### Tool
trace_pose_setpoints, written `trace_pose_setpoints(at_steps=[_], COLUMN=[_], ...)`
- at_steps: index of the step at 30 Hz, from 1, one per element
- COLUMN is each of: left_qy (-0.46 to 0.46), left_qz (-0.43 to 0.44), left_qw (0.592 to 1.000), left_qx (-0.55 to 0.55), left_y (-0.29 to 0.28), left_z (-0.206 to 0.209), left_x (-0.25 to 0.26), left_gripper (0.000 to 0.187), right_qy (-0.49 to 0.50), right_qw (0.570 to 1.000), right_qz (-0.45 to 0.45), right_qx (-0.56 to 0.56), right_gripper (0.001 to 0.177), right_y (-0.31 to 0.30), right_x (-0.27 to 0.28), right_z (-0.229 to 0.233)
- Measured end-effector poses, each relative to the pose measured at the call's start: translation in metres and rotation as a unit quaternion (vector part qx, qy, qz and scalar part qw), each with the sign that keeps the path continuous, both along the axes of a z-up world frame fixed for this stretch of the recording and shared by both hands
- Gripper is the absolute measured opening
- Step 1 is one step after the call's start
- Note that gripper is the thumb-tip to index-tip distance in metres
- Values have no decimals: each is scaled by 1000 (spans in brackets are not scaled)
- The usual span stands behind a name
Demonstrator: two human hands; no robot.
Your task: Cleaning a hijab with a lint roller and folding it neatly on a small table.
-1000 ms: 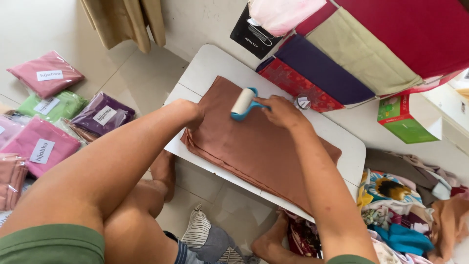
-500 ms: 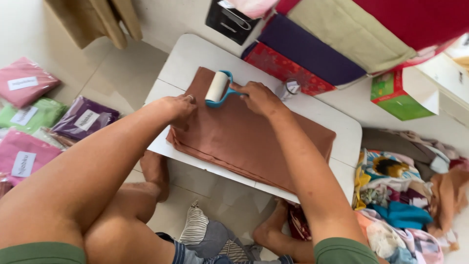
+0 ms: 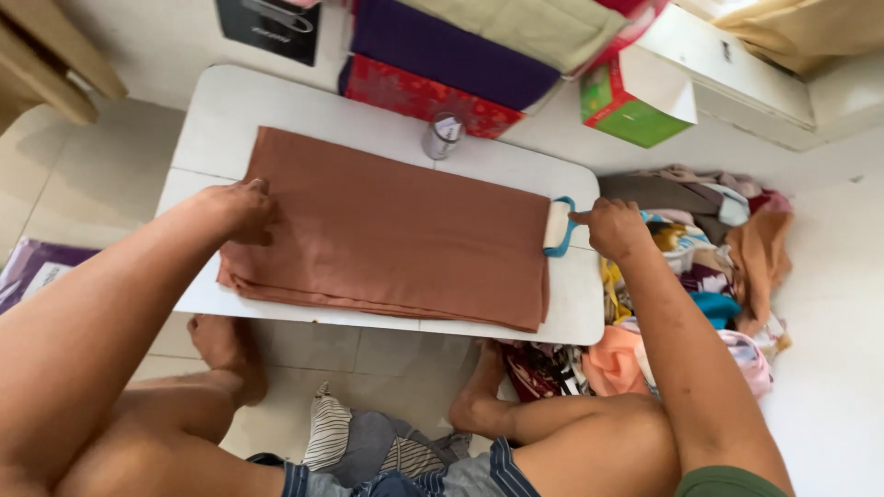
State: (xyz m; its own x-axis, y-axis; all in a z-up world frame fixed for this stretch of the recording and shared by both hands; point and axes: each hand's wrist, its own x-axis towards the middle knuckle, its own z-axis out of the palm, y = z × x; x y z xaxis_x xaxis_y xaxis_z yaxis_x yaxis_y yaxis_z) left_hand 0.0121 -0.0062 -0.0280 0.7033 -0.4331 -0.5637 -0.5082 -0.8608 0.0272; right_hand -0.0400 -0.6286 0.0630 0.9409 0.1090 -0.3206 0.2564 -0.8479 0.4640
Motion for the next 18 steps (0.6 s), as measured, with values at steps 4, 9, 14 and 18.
trace_pose_setpoints(at_steps=[4,9,14,18], left_qy=[-24,-19,38,49], left_qz=[13,26,47,48], left_qw=[999,999,996,994], left_qx=[16,4,70,88], left_y=[-6,-20,-11,-11], left_z=[19,48,16,13], left_x=[-1,-8,4,6], left_gripper=[48,32,37,39], right_qy=[-18,18,141,-41], right_qw=[992,949,906,975], right_qz=[-95,-232,-307,-135], right_qx=[82,214,257,172], right_gripper=[48,37,29,26], right_y=[-57,63,125,86], right_x=[-17,-56,-73,-46], right_z=[-17,68,60,-19])
